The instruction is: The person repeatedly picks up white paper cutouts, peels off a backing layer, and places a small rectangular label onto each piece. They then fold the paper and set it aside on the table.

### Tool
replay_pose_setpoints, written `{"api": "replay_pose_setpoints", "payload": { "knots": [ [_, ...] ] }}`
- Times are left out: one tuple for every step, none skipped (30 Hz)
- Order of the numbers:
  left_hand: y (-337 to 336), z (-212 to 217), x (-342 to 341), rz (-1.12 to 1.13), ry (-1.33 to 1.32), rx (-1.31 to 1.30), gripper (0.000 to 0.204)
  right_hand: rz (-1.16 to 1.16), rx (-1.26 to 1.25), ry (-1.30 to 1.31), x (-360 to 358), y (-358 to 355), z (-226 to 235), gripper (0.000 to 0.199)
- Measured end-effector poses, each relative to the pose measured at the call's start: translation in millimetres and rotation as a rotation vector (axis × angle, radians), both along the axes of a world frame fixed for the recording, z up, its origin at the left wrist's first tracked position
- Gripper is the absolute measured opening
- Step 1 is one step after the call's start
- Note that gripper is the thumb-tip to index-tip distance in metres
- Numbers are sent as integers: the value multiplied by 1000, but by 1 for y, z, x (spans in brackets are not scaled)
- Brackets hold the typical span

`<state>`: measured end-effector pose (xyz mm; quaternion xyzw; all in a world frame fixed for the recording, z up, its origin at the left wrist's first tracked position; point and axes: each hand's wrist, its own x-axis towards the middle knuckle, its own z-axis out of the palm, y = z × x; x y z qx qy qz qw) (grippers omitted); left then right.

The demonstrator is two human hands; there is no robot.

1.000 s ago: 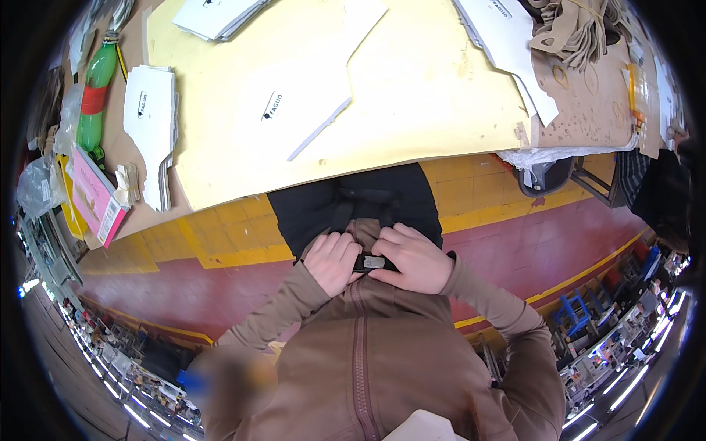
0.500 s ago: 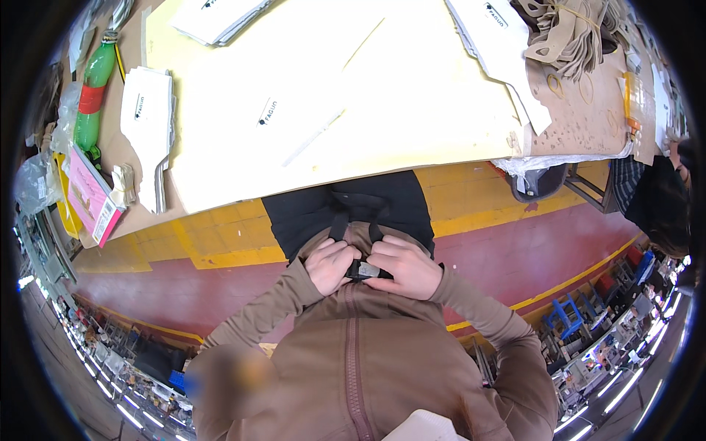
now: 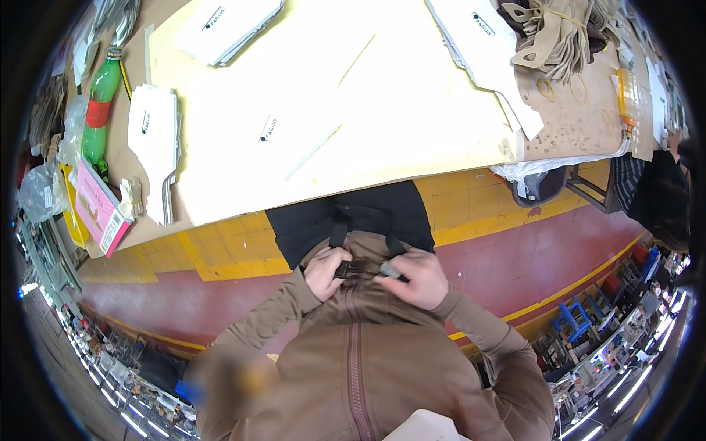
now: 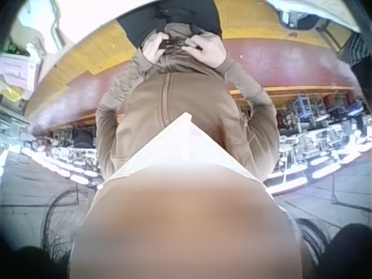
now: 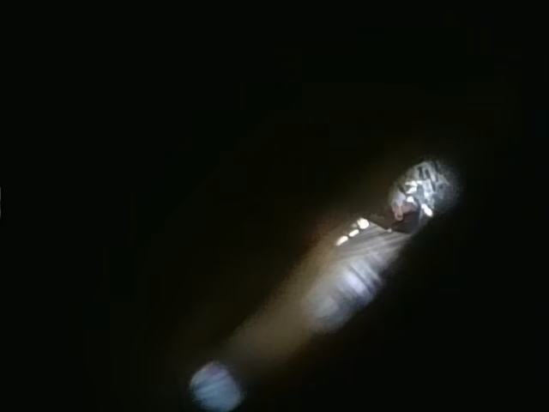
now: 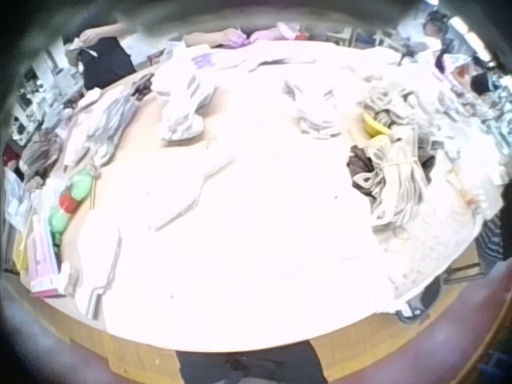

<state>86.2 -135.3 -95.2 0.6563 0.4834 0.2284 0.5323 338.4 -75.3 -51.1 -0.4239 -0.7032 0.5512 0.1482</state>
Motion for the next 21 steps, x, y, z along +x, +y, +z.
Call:
{"api": "replay_pose_setpoints", "payload": {
  "knots": [
    [-3,0,-2,20,-14,-30,34,-117,-1,-8,8,2,3,32],
    [-5,-1,-3,40,-46,-50,34,-280,-105,76,16,4,4,29],
    [-6,-2,-4,31,-54,-39,29,-447,-222,149,23,5,6,28],
    [-7,-3,-4,56,-70,-61,27,-619,-295,263,29,5,9,29],
    [-8,-4,-5,76,-88,-83,26,-756,-474,251,37,6,12,35],
    [-8,-5,-6,93,-98,-109,24,-894,-609,285,46,7,16,43],
    [-9,-5,-7,85,-72,-103,22,-998,-557,281,49,8,17,54],
    [-9,-6,-7,81,-67,-89,21,-1072,-589,290,56,8,19,54],
    [-10,-7,-8,74,-61,-88,21,-1147,-619,305,62,9,20,55],
    [-10,-7,-9,73,-48,-79,21,-1173,-619,369,67,10,20,55],
    [-10,-9,-10,68,-40,-73,20,-1173,-715,360,75,11,20,56],
    [-10,-10,-11,67,-62,-107,21,-1165,-756,340,83,12,20,56],
    [-11,-11,-13,75,-73,-137,21,-1131,-784,336,91,14,18,55],
    [-12,-12,-14,86,-81,-168,21,-1122,-830,309,99,15,16,55],
    [-13,-13,-16,80,-64,-227,22,-1142,-830,389,102,16,11,54],
    [-15,-14,-19,73,-53,-236,22,-1158,-879,496,107,16,8,54],
    [-16,-15,-21,68,-41,-245,23,-1156,-933,606,112,16,5,54],
    [-18,-17,-23,65,-23,-238,23,-1148,-986,718,116,15,2,53],
    [-20,-17,-24,78,-8,-272,25,-1101,-978,971,117,14,-1,45],
    [-22,-18,-25,87,3,-282,26,-1071,-932,984,118,12,-3,35],
    [-24,-19,-26,98,17,-291,27,-1033,-867,1015,118,10,-6,25]
  ]
}}
